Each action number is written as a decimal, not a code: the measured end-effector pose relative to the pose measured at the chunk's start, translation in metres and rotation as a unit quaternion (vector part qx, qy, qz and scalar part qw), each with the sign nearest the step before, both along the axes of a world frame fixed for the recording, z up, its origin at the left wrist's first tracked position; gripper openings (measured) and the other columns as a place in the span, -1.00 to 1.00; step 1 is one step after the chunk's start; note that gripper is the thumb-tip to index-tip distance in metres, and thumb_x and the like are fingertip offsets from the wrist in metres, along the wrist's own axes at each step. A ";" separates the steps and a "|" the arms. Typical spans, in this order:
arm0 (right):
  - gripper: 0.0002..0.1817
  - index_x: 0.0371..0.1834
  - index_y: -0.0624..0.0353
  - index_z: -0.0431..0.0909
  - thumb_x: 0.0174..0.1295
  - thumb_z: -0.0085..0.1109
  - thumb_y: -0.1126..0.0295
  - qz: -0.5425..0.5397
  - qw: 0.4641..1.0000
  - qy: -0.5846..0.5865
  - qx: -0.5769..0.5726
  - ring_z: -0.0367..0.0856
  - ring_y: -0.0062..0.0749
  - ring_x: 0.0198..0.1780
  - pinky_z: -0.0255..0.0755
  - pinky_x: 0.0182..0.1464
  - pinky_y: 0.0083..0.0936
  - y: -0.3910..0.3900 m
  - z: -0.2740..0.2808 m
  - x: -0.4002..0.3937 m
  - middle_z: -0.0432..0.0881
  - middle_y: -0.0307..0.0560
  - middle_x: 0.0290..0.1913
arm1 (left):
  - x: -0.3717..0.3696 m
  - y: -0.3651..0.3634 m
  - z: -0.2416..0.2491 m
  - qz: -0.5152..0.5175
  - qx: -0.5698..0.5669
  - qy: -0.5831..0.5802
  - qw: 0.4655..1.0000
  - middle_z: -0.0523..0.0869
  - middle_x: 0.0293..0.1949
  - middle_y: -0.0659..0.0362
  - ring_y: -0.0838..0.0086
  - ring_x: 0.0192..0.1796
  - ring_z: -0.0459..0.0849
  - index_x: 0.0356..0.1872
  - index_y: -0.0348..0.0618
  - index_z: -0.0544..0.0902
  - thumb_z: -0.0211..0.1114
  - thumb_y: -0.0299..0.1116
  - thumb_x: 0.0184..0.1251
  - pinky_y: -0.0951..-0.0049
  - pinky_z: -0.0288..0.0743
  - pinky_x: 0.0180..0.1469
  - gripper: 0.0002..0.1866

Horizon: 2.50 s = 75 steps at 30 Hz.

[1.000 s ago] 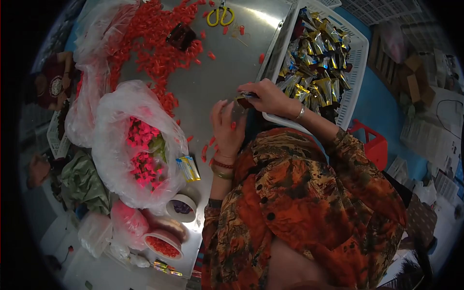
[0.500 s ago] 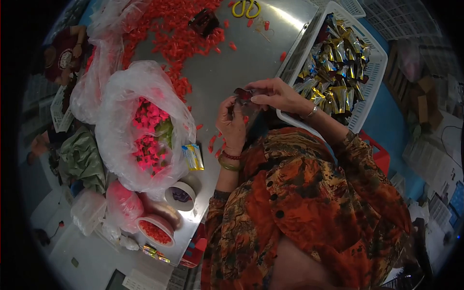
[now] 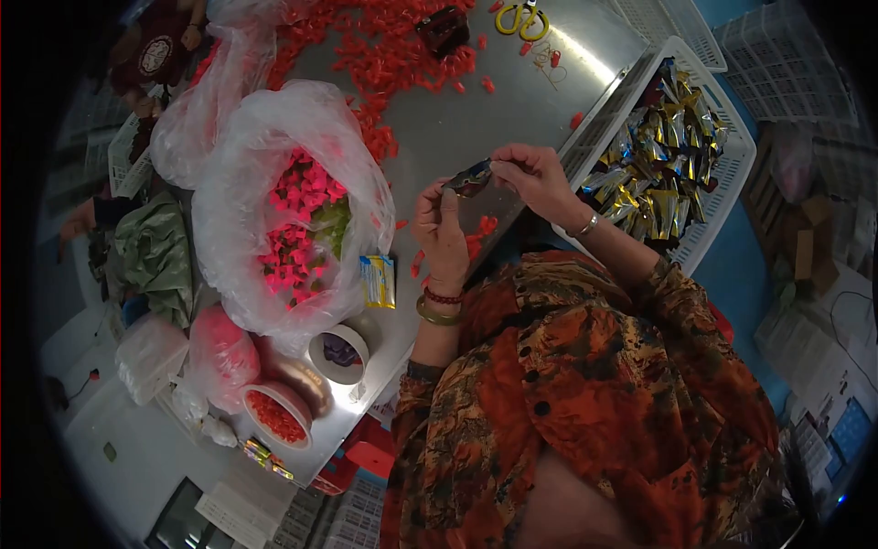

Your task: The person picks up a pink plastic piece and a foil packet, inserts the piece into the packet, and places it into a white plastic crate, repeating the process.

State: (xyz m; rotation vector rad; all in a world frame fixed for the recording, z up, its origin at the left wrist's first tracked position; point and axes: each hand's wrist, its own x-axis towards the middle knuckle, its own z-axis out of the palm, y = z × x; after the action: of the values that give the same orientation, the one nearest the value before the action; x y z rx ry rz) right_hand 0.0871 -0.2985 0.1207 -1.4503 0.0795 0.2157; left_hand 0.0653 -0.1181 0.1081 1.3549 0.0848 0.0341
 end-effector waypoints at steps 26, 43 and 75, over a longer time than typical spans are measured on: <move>-0.81 -0.14 0.19 0.70 0.19 0.24 0.48 -0.367 0.737 -0.151 -0.548 0.72 -0.02 -0.22 0.56 -0.19 -0.36 -0.305 -0.050 -0.023 0.72 0.11 -0.26 | -0.043 0.038 -0.061 -0.099 0.132 0.185 0.969 0.70 -0.23 0.17 0.55 -0.21 0.68 -0.04 -0.29 0.58 0.15 -0.45 0.51 0.58 0.53 -0.09 -0.85; -0.76 -0.50 0.21 0.54 0.22 0.29 0.31 0.192 0.878 -0.220 -0.379 0.61 0.07 -0.41 0.49 -0.33 -0.11 0.043 -0.112 -0.014 0.57 0.07 -0.53 | -0.138 0.156 -0.094 0.135 0.184 0.241 0.943 0.57 -0.54 0.34 0.71 -0.51 0.46 -0.27 -0.28 0.66 0.25 -0.32 0.47 0.62 0.35 -0.45 -0.79; -0.86 -0.24 0.30 0.58 0.20 0.29 0.48 0.199 0.916 -0.084 -0.337 0.68 0.10 -0.31 0.53 -0.27 -0.21 0.161 -0.123 -0.015 0.67 0.19 -0.39 | -0.122 0.253 -0.083 0.128 0.501 0.142 0.844 0.63 -0.11 -0.05 -0.03 -0.09 0.64 -0.09 -0.21 0.64 0.24 -0.51 0.26 0.07 0.55 -0.10 -0.79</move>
State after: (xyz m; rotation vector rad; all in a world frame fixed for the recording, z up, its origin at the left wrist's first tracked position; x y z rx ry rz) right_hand 0.0725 -0.1375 -0.0020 -2.1647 -0.3165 0.4237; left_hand -0.0566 0.1347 0.0252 2.3905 0.5641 0.1146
